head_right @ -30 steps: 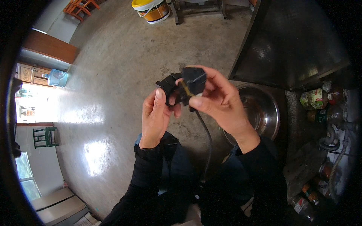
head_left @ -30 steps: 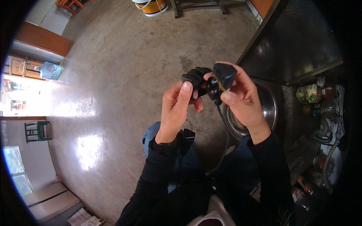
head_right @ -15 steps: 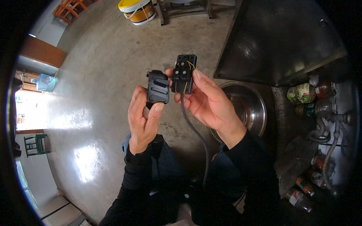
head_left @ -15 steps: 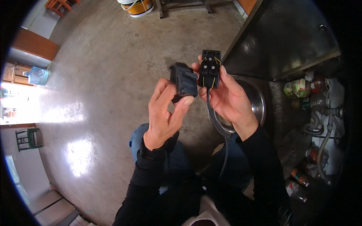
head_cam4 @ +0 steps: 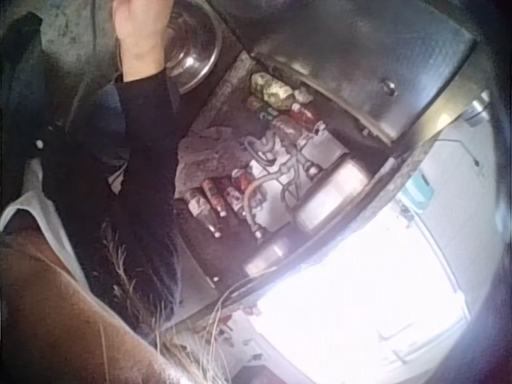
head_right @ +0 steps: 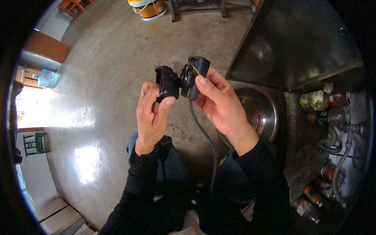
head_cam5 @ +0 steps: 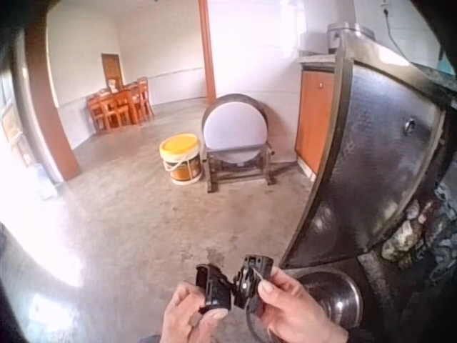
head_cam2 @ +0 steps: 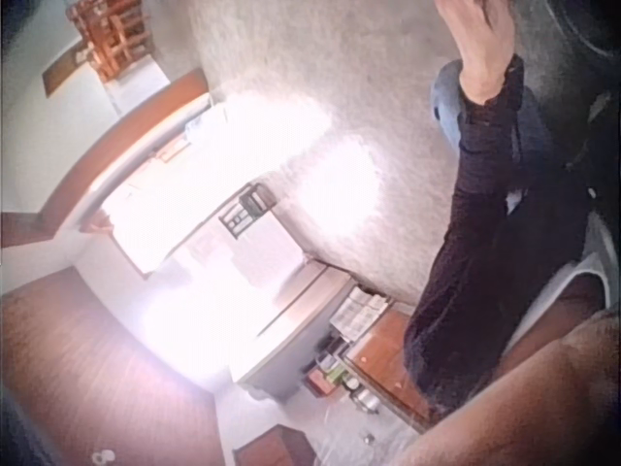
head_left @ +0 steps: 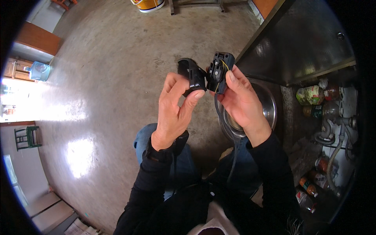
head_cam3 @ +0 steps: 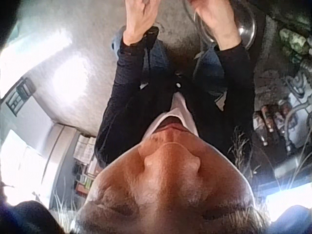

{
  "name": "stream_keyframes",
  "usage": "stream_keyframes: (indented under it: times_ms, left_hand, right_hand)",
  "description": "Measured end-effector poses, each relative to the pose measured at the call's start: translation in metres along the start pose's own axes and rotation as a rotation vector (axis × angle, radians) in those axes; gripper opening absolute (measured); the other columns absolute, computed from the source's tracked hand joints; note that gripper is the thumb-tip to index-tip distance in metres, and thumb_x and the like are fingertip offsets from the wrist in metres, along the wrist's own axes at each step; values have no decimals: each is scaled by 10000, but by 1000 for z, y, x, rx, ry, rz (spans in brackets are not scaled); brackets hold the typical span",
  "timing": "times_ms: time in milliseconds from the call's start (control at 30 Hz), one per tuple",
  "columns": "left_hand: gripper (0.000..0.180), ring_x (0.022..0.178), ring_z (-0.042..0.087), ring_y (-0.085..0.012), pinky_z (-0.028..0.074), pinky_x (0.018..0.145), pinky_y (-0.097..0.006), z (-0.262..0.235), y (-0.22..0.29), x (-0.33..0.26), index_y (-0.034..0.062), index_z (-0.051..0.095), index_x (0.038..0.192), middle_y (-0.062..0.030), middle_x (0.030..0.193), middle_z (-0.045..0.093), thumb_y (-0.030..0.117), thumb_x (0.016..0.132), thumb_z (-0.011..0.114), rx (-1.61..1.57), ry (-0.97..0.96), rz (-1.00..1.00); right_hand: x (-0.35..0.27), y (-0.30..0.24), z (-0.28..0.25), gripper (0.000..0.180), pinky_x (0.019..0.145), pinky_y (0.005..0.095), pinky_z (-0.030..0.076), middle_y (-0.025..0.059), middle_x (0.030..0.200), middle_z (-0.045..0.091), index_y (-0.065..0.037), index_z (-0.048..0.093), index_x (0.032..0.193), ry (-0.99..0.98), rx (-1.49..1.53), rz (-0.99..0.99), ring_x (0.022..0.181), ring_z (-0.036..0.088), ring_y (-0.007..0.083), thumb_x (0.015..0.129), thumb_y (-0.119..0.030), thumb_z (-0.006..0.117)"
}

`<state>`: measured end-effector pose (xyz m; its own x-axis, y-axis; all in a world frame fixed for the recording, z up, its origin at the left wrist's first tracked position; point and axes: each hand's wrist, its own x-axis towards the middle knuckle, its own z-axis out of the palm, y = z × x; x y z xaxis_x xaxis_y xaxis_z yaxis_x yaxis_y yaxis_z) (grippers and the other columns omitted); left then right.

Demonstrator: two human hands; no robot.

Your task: The person sits on the floor and uses a rubber band to secure the two halves of a small black electronic device. They wrap the band around the device multiple times, adjust its position, and then place the device on the floor.

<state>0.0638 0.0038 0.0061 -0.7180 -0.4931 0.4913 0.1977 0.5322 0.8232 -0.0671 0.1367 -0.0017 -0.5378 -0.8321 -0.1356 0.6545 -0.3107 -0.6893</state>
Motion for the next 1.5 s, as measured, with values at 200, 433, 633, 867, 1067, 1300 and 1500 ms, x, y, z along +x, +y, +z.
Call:
stream_keyframes:
  times_ms: [200,433,633,867,1067,1300,1500]
  left_hand:
    - [226,866,483,-185,418,731,-285,5,-2,0,-3,603,890,-92,1040,481,203,905,692,-53,20,89]
    - [250,962,514,-227,446,814,-331,3,0,-1,-39,582,881,-132,1169,441,195,943,647,-93,-39,42]
    - [330,990,474,-229,421,769,-339,1,0,-3,-28,572,928,-153,1131,461,283,1019,513,-214,-164,-130]
    - [398,848,476,-184,429,754,-321,0,2,-7,-42,555,1012,-144,1156,423,347,1031,470,-229,-210,-233]
    - [451,856,481,-127,456,766,-293,5,-1,-10,-40,548,1041,-95,1182,407,406,1015,490,-271,-191,-274]
    - [395,884,491,-123,455,765,-286,9,-5,-11,-34,558,1051,-89,1193,428,357,1010,524,-248,-140,-272]
    - [271,936,489,-178,449,773,-301,14,-4,-15,-22,559,1023,-130,1154,455,247,1001,554,-229,-244,-237]
  right_hand:
    - [-3,1,7,453,1046,358,436,129,1252,618,-36,534,1297,-90,-97,-166,1193,578,211,891,-142,704]
    - [-10,-9,16,488,862,267,537,68,1125,655,3,557,1303,-56,-319,-326,992,630,121,849,-39,732]
    - [-9,-9,20,511,762,220,540,75,1044,674,15,571,1301,-20,-464,-357,887,639,101,840,-101,760]
    - [-8,-8,20,461,717,217,545,84,985,684,19,615,1250,48,-670,-377,852,645,101,848,-150,764]
    - [-6,-9,21,444,719,218,544,85,964,697,26,626,1230,77,-622,-293,841,653,101,851,-160,765]
    - [-6,0,27,416,742,223,538,87,965,700,27,633,1216,139,-603,-318,846,653,99,864,-157,756]
    - [-1,3,29,391,726,218,526,74,954,688,29,641,1196,179,-654,-388,838,641,95,880,-179,740]
